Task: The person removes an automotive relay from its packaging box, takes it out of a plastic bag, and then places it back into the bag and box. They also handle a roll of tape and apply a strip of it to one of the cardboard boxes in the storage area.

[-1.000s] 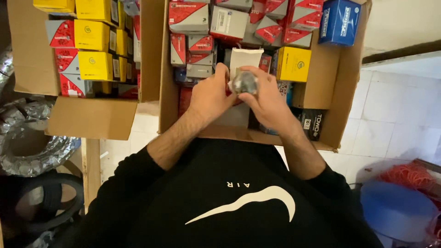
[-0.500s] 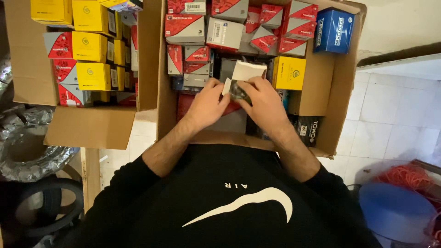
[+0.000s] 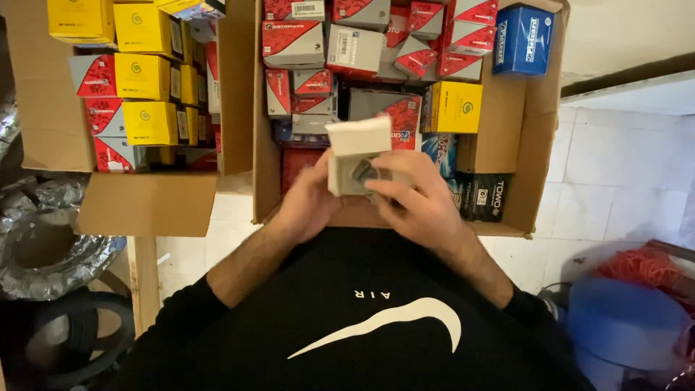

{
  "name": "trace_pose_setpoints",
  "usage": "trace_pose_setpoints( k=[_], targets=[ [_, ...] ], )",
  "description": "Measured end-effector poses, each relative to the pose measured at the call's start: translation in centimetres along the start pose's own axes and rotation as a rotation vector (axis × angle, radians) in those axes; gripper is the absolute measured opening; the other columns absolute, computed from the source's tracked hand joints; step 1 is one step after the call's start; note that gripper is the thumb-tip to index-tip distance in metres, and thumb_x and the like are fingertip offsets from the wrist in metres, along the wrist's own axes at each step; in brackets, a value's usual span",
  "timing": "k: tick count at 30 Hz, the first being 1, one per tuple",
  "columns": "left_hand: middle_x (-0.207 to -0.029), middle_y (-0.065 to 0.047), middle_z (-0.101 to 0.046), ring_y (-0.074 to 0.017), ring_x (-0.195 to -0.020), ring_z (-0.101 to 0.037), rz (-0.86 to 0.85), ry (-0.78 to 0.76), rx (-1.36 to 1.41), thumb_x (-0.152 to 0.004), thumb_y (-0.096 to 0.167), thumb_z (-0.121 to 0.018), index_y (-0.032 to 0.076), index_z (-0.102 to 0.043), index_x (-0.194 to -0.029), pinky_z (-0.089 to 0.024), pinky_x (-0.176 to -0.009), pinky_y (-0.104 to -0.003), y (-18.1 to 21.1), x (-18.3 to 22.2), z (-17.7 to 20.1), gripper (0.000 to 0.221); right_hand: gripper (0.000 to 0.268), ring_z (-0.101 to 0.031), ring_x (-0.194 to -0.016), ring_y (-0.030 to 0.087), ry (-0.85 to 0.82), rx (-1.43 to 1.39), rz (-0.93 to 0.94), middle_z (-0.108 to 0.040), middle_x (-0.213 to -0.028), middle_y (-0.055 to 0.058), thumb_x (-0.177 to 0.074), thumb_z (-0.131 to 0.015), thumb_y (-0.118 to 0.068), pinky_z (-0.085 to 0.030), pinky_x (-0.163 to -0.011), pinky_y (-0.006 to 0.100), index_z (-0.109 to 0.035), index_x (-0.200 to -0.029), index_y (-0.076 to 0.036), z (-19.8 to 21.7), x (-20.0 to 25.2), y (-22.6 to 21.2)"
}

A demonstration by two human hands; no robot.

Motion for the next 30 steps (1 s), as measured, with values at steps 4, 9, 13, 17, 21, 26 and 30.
trace_pose_setpoints(
  k=[4,9,13,17,21,26,30],
  targets=[
    [-0.184,-0.020,-0.049,-0.0389,-0.155,-0.067,-0.075,0.028,-0.095,-0.122,0.015,-0.061,0.014,-0.023,-0.198,-0.068,-0.121,-0.057,-1.6,1.3,1.6,0.084,0.060,-0.067,-0.155,0.062,0.203,-0.172,0.015,-0.052,-0.168,0.028,-0.096,-0.103,0.001,-0.066,-0.123,0.069,-0.068,-0.144,-0.013,-1.6,1.3,-1.3],
    [-0.174,-0.009,-0.053,-0.0239,-0.152,-0.062,-0.071,0.017,-0.300,-0.128,0.021,-0.062,0.017,-0.036,-0.192,-0.068,-0.124,-0.051,0.8,3.5,1.7,0.070,0.034,-0.059,-0.168,0.055,0.087,-0.355,-0.267,-0.042,-0.183,0.023,-0.125,-0.075,-0.036,-0.055,-0.132,0.063,-0.076,-0.141,-0.006,-4.0,1.1,-2.3],
    [-0.148,-0.006,-0.060,-0.0187,-0.145,-0.052,-0.158,-0.083,-0.561,-0.130,0.033,-0.062,0.014,-0.053,-0.178,-0.055,-0.124,-0.045,3.4,5.1,3.1,0.053,0.028,-0.060,-0.166,0.053,0.025,-0.486,-0.320,-0.050,-0.179,0.026,-0.123,-0.073,-0.030,-0.050,-0.133,0.066,-0.082,-0.133,-0.006,-7.1,4.1,-1.0],
    [-0.145,-0.006,-0.062,-0.0194,-0.139,-0.055,-0.206,-0.104,-0.609,-0.114,0.032,-0.087,0.011,-0.054,-0.176,-0.053,-0.122,-0.045,4.5,7.2,2.7,0.074,0.038,-0.074,-0.112,0.030,0.312,-0.679,-0.489,-0.070,-0.127,0.020,-0.118,-0.081,-0.039,-0.057,-0.096,0.046,-0.061,-0.114,-0.007,-10.4,6.8,0.7],
    [-0.140,-0.006,-0.069,-0.0163,-0.139,-0.058,-0.303,-0.046,-0.661,-0.104,0.031,-0.101,0.015,-0.063,-0.168,-0.050,-0.120,-0.043,5.2,9.6,1.2,0.076,0.051,-0.086,-0.117,0.029,0.286,-0.795,-0.424,-0.085,-0.122,0.022,-0.123,-0.072,-0.051,-0.066,-0.108,0.048,-0.042,-0.135,-0.012,-9.2,-1.0,-6.7],
    [-0.141,-0.010,-0.066,-0.0189,-0.129,-0.063,-0.414,0.158,-0.579,-0.103,0.035,-0.103,0.012,-0.060,-0.169,-0.060,-0.109,-0.041,2.0,12.3,1.3,0.082,0.019,-0.079,-0.142,0.054,-0.019,-0.745,-0.209,-0.081,-0.137,0.031,-0.124,-0.072,-0.016,-0.061,-0.125,0.070,-0.066,-0.125,0.002,-7.5,-0.7,-5.4],
    [-0.128,-0.011,-0.070,-0.0119,-0.097,-0.077,-0.521,0.308,-0.362,-0.104,0.015,-0.099,0.004,-0.054,-0.171,-0.073,-0.079,-0.025,-1.4,15.0,-1.2,0.081,0.022,-0.072,-0.151,0.057,-0.232,-0.812,-0.097,-0.079,-0.144,0.033,-0.121,-0.073,-0.016,-0.059,-0.127,0.066,-0.079,-0.124,0.005,-6.4,-0.4,-5.9]
  ],
)
Point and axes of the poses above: each hand's wrist, its own x-axis away from the middle knuckle, its own z-axis out of the back of the hand, y = z × x, the point moved 1 cm from there along -x, towards the middle knuckle
